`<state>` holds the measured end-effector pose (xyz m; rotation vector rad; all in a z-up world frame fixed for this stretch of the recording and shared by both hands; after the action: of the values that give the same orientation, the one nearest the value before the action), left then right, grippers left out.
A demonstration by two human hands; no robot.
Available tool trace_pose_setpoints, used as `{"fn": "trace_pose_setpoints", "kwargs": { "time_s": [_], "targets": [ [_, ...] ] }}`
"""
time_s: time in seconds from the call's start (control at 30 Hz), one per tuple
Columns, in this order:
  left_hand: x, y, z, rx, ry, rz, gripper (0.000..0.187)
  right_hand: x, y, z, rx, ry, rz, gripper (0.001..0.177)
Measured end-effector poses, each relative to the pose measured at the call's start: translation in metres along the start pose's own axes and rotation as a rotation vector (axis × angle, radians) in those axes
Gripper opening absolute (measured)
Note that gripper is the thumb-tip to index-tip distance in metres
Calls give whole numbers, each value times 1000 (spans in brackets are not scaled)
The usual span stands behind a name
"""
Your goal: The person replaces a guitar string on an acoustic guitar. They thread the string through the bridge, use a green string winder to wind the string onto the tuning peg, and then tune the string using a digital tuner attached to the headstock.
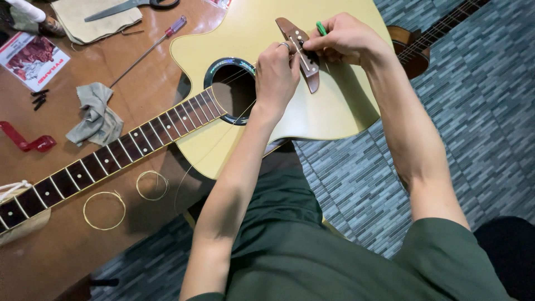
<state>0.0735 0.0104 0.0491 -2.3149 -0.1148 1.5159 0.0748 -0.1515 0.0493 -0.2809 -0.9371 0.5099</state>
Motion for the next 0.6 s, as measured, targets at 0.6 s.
{"fn": "trace_pose_setpoints", "kwargs": {
  "time_s": [0.6],
  "targets": [
    [-2, 0, 3, 21, -6, 1, 26, -14, 0, -18, 45, 139, 71, 38]
  ]
}}
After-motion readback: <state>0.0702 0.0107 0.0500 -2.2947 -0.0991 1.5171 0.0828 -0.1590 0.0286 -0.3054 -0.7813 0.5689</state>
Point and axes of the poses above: each hand's wrist, its own z-axis away from the middle knuckle, its own y-axis out of the palm, x = y × z, the point moved 8 cm from there along -z, towards the middle knuckle, and after that the axes turned 13 degrees about z, right-handed, at the moved point
